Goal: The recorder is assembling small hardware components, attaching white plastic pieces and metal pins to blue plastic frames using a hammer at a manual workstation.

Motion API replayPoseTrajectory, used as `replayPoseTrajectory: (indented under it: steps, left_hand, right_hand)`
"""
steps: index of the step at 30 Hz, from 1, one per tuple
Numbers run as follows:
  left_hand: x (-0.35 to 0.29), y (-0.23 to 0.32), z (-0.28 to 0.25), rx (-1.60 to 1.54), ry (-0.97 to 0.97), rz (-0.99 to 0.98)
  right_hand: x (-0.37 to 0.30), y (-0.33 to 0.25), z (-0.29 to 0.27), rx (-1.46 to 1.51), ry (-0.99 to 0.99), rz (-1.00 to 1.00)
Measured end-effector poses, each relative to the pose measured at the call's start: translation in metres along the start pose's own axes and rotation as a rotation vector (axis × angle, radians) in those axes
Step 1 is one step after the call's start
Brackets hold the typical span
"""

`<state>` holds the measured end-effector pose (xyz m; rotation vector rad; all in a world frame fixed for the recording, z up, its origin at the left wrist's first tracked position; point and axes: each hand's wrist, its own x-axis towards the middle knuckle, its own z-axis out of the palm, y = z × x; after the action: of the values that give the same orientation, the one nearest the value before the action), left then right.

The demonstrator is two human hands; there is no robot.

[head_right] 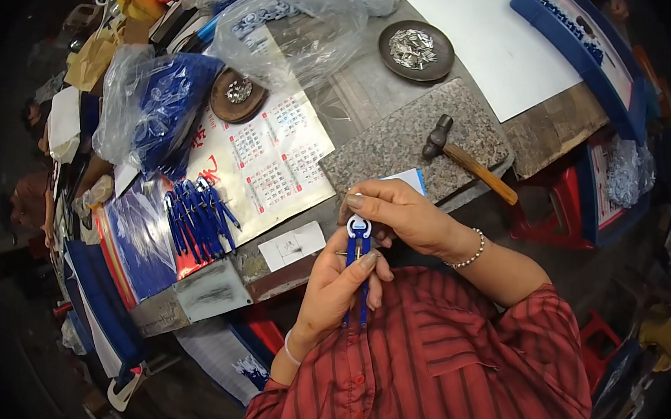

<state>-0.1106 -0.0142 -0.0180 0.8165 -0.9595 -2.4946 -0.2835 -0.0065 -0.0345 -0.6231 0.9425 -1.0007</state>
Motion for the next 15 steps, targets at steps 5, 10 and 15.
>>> replayPoseTrajectory:
  steps: [5,10,15]
  left_hand:
    - [0.009,0.001,0.004,0.016,-0.008,-0.005]
    - [0.010,0.008,0.006,0.037,0.034,0.009]
    - [0.004,0.016,0.004,0.019,0.095,-0.003]
  right_hand:
    - [-0.002,-0.007,-0.006,-0.008,-0.007,-0.021]
    - [-0.018,-0.037,-0.015,-0.345,0.063,-0.096]
    - [-0.001,-0.092,-0.082,-1.154,0.544,-0.563]
